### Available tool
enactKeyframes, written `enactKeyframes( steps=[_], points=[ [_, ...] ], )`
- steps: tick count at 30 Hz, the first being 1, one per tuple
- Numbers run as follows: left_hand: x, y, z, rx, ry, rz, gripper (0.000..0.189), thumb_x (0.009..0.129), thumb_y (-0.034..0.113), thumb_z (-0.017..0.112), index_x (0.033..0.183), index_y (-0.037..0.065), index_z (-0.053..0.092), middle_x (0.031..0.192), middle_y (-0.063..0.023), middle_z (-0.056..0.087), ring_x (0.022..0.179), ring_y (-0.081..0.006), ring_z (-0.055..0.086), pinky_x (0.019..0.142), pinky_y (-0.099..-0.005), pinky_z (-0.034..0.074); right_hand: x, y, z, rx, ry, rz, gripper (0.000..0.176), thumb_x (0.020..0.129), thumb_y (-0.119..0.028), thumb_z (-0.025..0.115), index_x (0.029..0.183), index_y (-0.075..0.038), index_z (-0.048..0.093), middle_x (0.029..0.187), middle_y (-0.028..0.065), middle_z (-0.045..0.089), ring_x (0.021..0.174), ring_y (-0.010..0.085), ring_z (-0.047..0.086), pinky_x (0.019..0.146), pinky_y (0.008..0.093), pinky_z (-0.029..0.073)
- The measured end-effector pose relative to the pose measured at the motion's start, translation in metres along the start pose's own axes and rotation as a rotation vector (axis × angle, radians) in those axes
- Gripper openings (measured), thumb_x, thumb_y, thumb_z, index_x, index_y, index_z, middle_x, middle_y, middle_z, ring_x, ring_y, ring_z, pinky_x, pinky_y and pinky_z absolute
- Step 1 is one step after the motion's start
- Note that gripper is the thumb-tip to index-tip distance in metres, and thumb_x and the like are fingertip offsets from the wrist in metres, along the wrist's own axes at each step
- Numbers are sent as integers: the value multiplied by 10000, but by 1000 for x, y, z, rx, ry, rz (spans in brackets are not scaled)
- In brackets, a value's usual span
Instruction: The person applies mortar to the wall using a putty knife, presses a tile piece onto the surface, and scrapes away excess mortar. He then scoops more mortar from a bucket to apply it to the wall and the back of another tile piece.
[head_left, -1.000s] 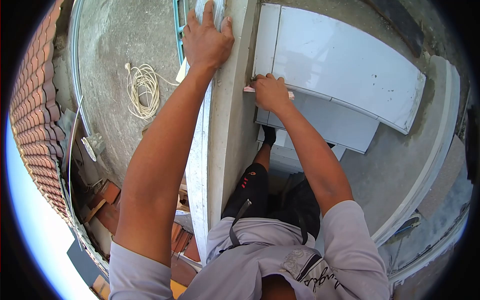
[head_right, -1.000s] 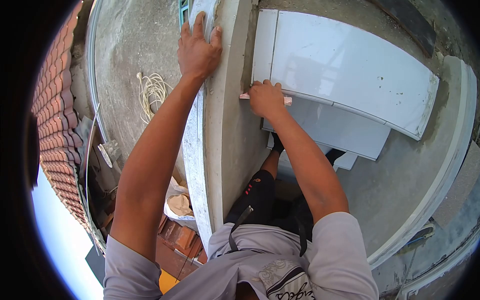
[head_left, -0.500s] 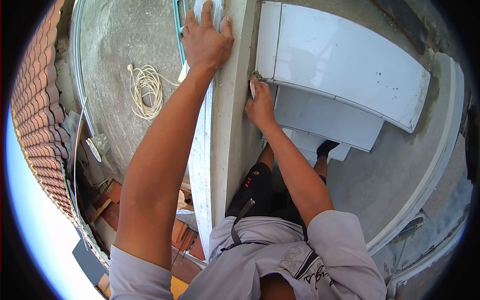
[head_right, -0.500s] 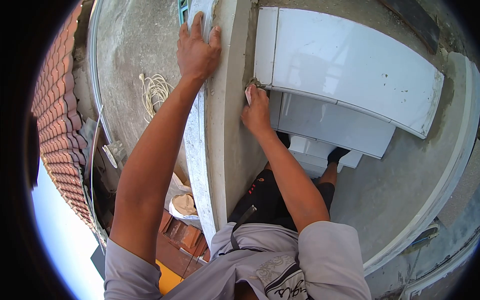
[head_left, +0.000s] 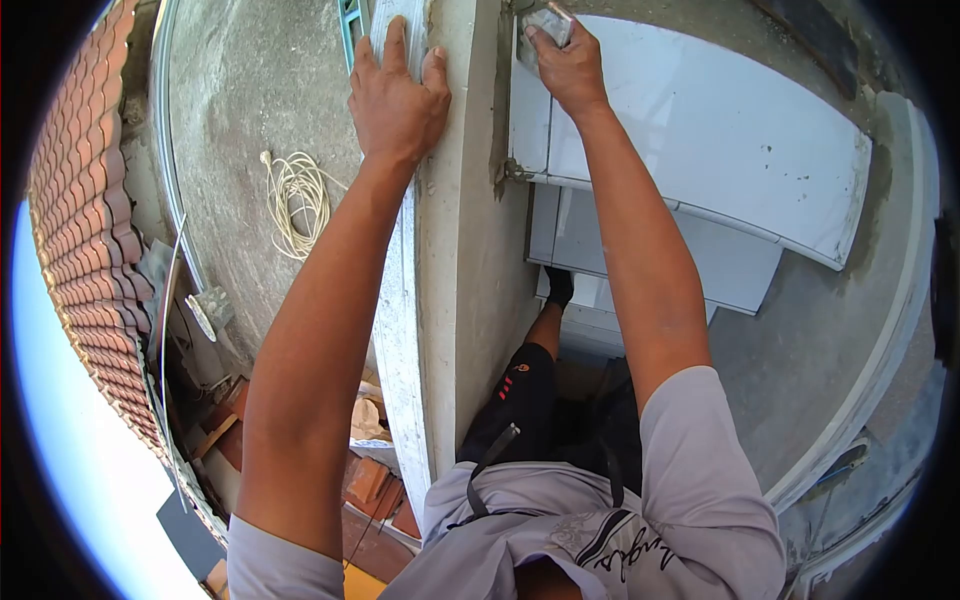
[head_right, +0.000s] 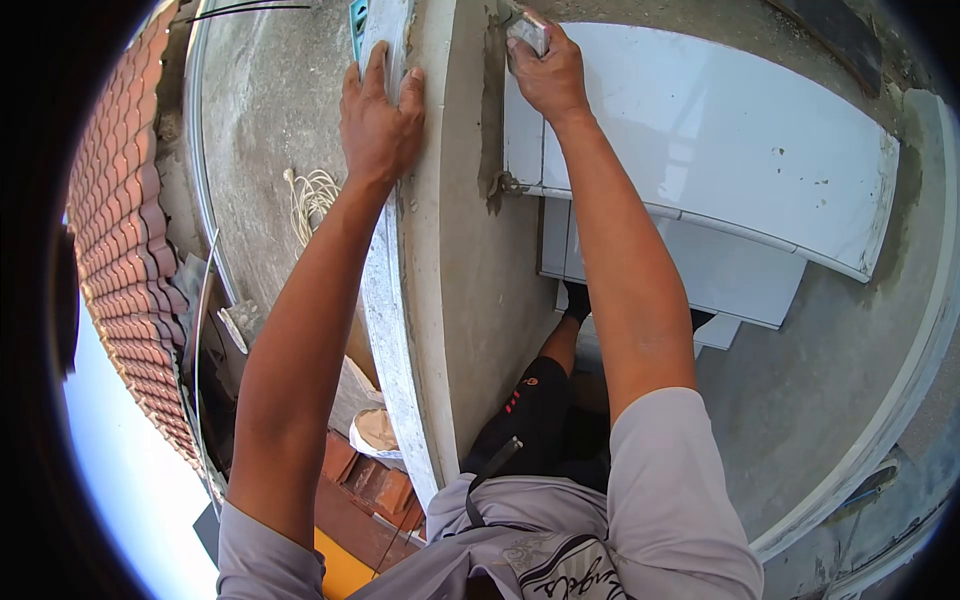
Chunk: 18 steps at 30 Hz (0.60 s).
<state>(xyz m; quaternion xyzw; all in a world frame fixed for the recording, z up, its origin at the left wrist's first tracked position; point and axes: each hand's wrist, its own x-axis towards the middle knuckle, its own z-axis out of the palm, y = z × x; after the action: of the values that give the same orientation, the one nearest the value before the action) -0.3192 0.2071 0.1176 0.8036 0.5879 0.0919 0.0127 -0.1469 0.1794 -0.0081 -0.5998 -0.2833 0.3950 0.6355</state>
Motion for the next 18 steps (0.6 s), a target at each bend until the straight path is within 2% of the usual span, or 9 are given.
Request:
enactKeyframes(
  steps=[3,4,7,10,12,15,18],
  points=[
    [0,2,-5,-45,-17,13,657,959,503,530,1495,138,429,1496,-310,379,1390,-459,380,1143,-509,320,18,4,8,127,-153,-187,512,851,1,627,1350,-111,602,1367,176,608,1323,265,533,1129,367,393],
    [0,4,-5,-72,-22,17,658,960,503,531,1494,132,429,1497,-310,379,1392,-458,378,1145,-507,317,17,8,17,243,-164,-267,462,833,28,577,1274,-85,651,1288,170,652,1247,283,580,1082,387,432],
    [0,4,-4,-41,-16,25,660,962,503,531,1493,124,429,1498,-314,379,1398,-457,372,1145,-500,321,-5,3,7,-60,-203,-22,444,863,-15,606,1295,-113,638,1102,106,718,974,191,664,892,281,502],
    [1,-1,1,10,11,49,657,965,505,529,1493,126,429,1494,-319,384,1408,-456,361,1148,-498,318,-57,0,-2,123,-295,64,492,816,114,552,1245,-103,657,1155,91,696,1073,194,639,960,268,467],
    [1,1,-1,-19,3,37,662,965,507,528,1497,127,423,1492,-323,387,1417,-452,349,1154,-497,309,-97,1,-4,166,-306,43,543,788,177,518,1229,-104,663,1172,67,669,1127,195,618,1006,264,435],
    [0,0,0,-23,-4,44,666,967,510,526,1503,129,415,1490,-322,392,1425,-449,337,1161,-494,301,-147,-2,-13,156,-371,62,520,833,184,499,1257,-76,649,1180,49,654,1130,156,590,1021,259,414],
    [3,-4,3,1,-4,42,668,970,512,522,1507,132,408,1494,-315,390,1426,-447,336,1163,-488,302,-186,3,-21,226,-412,69,519,829,171,516,1261,-86,642,1172,63,641,1144,172,582,1017,266,413]
  ],
)
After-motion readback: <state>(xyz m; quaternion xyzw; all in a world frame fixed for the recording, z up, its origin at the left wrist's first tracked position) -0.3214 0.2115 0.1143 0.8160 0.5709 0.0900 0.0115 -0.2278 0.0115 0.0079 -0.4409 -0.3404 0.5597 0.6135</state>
